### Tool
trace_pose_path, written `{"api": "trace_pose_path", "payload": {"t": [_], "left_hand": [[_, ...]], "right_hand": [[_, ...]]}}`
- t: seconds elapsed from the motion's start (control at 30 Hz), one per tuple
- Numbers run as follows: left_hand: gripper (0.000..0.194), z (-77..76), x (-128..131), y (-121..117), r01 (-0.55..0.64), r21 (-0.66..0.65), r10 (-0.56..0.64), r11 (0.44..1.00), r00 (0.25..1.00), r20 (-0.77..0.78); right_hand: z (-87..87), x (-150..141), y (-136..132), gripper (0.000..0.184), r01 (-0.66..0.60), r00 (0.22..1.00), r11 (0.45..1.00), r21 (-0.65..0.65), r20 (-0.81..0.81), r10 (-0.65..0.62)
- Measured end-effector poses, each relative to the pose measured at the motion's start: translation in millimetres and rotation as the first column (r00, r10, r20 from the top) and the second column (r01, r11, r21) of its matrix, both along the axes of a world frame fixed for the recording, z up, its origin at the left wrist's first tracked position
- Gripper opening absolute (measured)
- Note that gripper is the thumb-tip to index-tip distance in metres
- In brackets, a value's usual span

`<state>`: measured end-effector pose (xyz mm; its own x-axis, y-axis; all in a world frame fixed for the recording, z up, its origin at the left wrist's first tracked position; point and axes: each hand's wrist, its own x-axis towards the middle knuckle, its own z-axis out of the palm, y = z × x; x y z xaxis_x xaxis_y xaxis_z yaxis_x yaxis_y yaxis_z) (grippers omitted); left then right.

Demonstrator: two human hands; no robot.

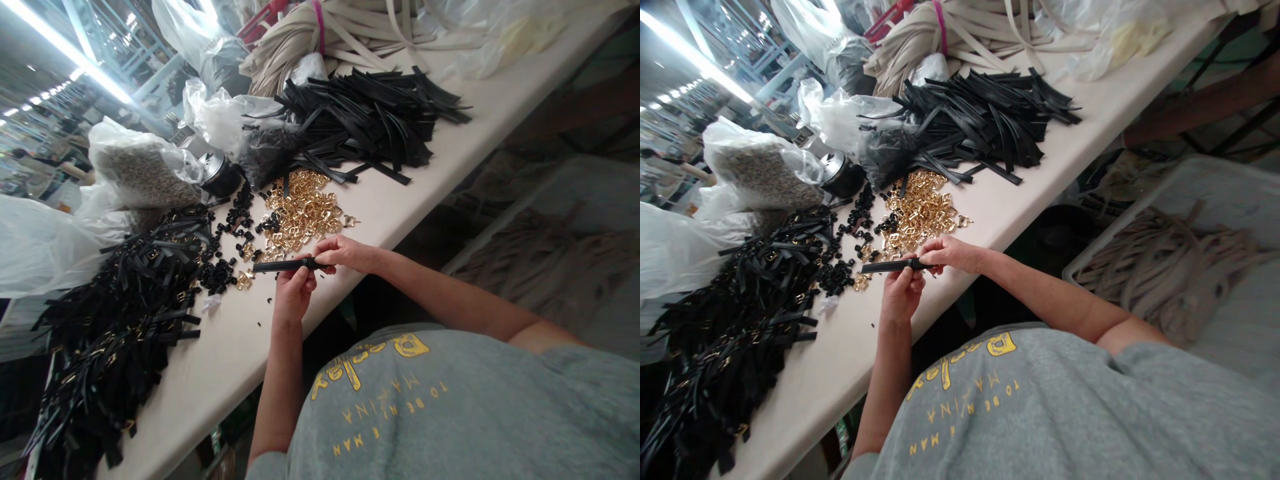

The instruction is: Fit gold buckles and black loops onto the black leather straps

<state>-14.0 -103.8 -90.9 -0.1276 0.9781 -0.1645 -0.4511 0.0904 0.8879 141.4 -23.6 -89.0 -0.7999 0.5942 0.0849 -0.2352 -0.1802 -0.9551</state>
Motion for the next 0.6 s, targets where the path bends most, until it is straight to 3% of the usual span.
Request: {"api": "trace_pose_path", "payload": {"t": [0.2,0.37,0.47,0.6], "left_hand": [[0.031,-2.6,1.5,-0.1,0.006,0.001,-0.006,1.000,0.999,0.036],[0.032,-1.0,3.7,-1.2,-0.003,0.013,0.003,1.000,0.999,0.033],[0.034,-0.2,3.8,-2.1,-0.032,0.043,0.033,0.999,0.999,-0.022],[0.033,-2.2,5.1,-2.7,-0.093,0.115,0.111,0.989,0.980,-0.163]], "right_hand": [[7.7,2.5,9.3,0.011,-0.040,0.991,0.996,0.080,0.128,0.030],[15.6,5.8,10.5,0.012,-0.027,0.963,0.972,0.231,0.268,-0.037],[20.9,6.3,5.3,0.013,0.027,0.922,0.917,0.398,0.345,-0.177],[24.2,3.5,-7.6,0.011,0.196,0.846,0.790,0.580,0.308,-0.436]]}}
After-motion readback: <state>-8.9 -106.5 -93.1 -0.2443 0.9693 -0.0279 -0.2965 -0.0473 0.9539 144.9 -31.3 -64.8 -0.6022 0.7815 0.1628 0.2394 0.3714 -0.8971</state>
